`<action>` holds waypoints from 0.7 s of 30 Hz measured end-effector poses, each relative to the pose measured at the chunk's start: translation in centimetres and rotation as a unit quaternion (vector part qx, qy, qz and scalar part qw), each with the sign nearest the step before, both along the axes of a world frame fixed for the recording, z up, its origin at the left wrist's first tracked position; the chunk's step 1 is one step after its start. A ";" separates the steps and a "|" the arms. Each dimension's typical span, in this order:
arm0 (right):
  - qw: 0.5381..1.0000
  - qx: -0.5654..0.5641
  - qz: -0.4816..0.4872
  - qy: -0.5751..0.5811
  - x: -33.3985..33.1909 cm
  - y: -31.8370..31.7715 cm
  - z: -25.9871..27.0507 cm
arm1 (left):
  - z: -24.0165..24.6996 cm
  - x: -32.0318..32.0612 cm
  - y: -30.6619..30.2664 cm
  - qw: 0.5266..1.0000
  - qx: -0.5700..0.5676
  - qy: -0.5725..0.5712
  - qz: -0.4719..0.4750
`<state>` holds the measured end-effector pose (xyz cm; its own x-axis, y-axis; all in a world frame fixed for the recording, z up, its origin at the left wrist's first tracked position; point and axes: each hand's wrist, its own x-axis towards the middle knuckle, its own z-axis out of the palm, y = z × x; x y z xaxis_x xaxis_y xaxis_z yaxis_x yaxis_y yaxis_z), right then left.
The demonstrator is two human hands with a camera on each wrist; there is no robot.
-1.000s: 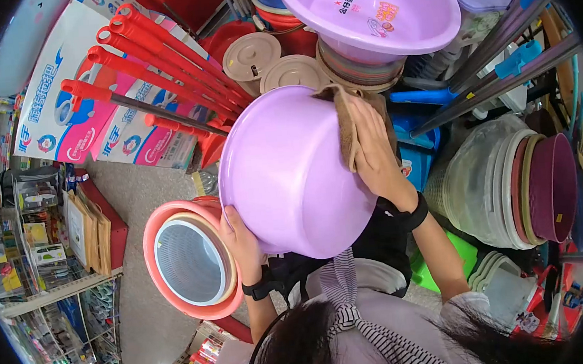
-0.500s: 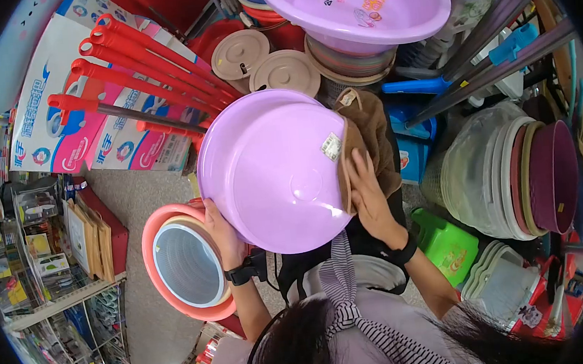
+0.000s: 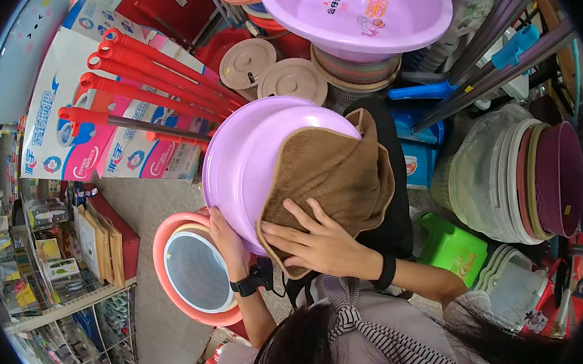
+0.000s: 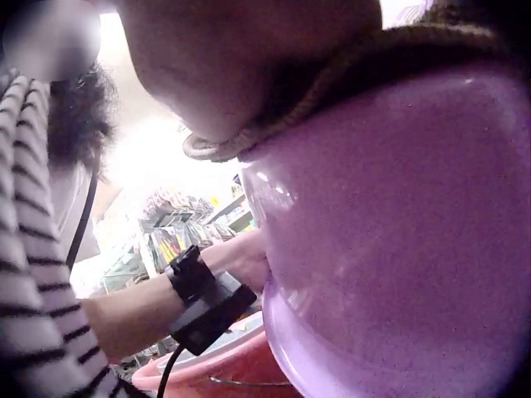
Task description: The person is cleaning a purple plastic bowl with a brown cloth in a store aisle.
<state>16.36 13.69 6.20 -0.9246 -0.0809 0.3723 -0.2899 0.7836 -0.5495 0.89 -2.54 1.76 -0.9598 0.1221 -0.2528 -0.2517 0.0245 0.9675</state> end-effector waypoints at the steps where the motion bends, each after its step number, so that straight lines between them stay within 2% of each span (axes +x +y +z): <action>1: 1.000 0.007 0.000 -0.004 -0.7 0.2 0.4 | 0.0 0.1 0.0 1.000 0.001 0.002 -0.002; 5: 1.000 0.022 -0.007 0.007 -4.0 2.8 1.7 | 0.3 0.6 0.7 0.999 0.038 0.001 -0.007; 9: 0.995 -0.065 -0.070 0.005 -5.8 6.9 3.0 | 1.1 1.3 2.0 0.999 0.029 0.020 -0.004; 12: 0.993 -0.081 -0.081 0.011 -5.5 6.4 3.3 | 1.8 1.6 2.5 0.999 0.026 0.026 -0.013; 14: 0.993 -0.091 -0.054 0.045 -4.6 5.3 2.3 | 1.7 1.9 2.3 0.999 0.011 0.045 -0.005; 16: 0.997 -0.073 -0.016 0.019 -3.4 4.7 3.8 | 1.7 2.2 2.3 0.999 0.018 0.049 0.000; 17: 0.999 -0.023 -0.022 0.023 -3.3 5.2 3.7 | 2.0 2.6 2.4 0.999 0.008 0.046 0.003; 18: 0.999 -0.021 0.004 0.027 -3.7 6.6 3.6 | 2.3 3.1 2.2 0.999 -0.006 0.042 0.006; 21: 0.986 -0.103 -0.106 0.082 -4.8 8.7 3.7 | 3.0 3.6 2.9 0.998 -0.032 0.058 0.024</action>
<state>11.55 22.43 9.88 -0.8383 0.2001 0.5071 -0.2301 0.7134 -0.6619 4.50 0.40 4.79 -0.9873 0.0625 -0.1463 -0.1413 0.0788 0.9868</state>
